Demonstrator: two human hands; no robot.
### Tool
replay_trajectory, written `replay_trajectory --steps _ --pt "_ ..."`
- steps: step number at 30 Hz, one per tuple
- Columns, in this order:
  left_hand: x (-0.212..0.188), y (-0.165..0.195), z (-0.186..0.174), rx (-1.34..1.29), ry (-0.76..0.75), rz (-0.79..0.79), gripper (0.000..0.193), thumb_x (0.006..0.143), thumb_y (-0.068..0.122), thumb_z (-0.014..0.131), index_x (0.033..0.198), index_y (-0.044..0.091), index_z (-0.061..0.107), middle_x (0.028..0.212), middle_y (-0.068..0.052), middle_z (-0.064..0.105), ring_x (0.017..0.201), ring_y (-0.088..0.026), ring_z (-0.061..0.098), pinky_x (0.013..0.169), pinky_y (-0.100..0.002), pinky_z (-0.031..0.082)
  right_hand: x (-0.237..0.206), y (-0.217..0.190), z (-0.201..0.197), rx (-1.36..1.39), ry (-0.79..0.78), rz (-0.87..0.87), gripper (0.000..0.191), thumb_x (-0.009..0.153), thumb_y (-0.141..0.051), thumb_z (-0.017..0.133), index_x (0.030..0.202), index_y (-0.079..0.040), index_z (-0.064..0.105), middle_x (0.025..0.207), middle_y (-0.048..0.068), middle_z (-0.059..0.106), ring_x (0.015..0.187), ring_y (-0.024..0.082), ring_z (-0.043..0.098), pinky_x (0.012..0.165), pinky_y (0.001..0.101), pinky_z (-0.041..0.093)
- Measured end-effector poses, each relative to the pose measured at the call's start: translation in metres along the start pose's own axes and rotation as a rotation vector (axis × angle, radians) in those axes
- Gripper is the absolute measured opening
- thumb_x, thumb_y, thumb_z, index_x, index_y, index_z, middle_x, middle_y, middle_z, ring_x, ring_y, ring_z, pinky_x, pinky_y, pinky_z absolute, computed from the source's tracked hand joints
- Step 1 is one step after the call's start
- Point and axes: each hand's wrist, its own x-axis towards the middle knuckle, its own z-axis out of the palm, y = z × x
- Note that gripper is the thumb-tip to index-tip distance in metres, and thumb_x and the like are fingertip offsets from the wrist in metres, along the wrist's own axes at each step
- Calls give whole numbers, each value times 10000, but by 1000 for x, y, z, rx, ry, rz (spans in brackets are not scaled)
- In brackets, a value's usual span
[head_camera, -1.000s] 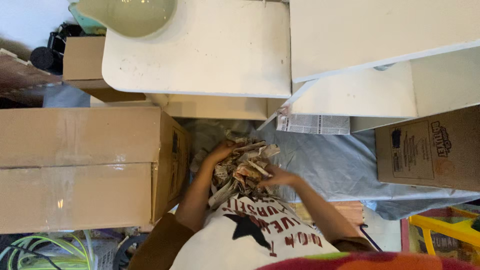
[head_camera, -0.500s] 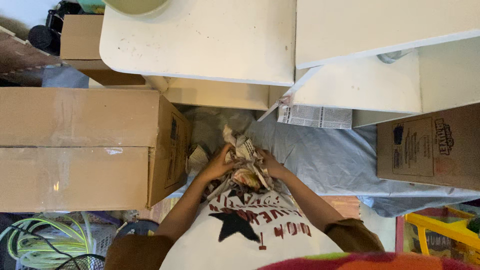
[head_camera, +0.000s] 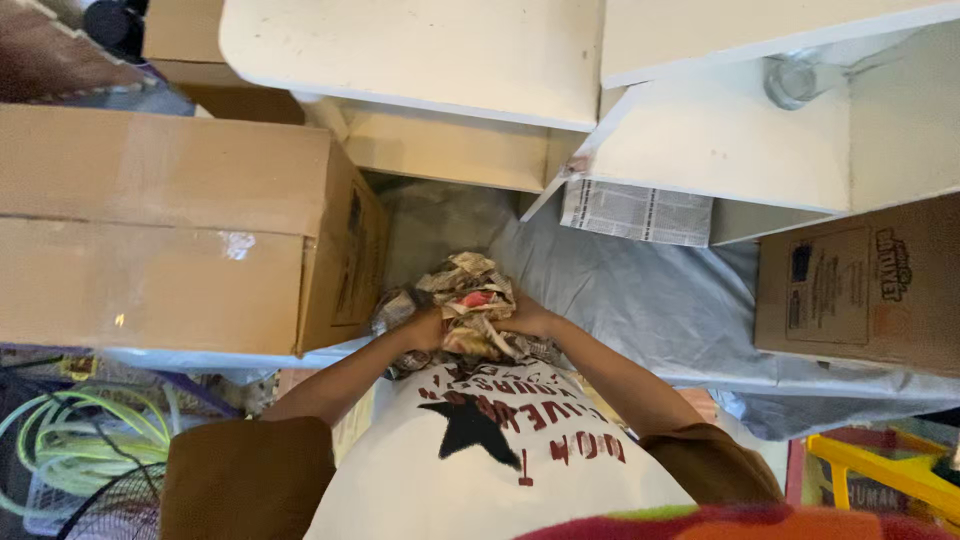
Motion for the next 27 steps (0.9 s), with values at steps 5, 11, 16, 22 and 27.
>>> replay_trajectory --steps 5,11,16,22,27 --pt "1 3 -8 -181 127 57 861 765 394 896 1405 16 460 1354 -189 639 1253 -294 650 1060 -410 529 -1 -25 2 341 12 -234 1088 748 -347 902 1555 -19 251 1468 208 571 1333 332 593 1122 455 511" --pt "22 49 -89 -3 497 107 1044 560 437 958 1405 23 507 1394 -223 582 1254 -368 595 1053 -456 506 -6 -127 -91 -93 259 -130 1094 733 -248 890 1587 -101 222 1489 165 494 1306 293 564 1077 442 504" --pt "-19 110 -142 273 782 390 770 683 390 918 1320 64 633 1383 -200 558 1282 -426 539 1065 -468 480 -29 -186 -126 -172 300 -470 1127 698 -167 918 1586 -41 236 1438 168 581 1305 283 582 1107 369 462" --pt "-73 130 -137 149 823 376 768 765 388 902 1367 36 582 1391 -222 574 1269 -423 567 1073 -467 471 -8 -203 -116 -202 166 -570 835 781 -168 852 1472 -2 413 1397 163 610 1262 271 582 1074 360 461" --pt "-96 106 -60 -206 605 -33 929 667 428 924 1390 17 510 1374 -246 577 1242 -362 591 1084 -436 474 23 -133 -58 -292 -327 -301 842 768 -206 853 1467 -6 428 1408 162 601 1276 273 569 1086 367 444"
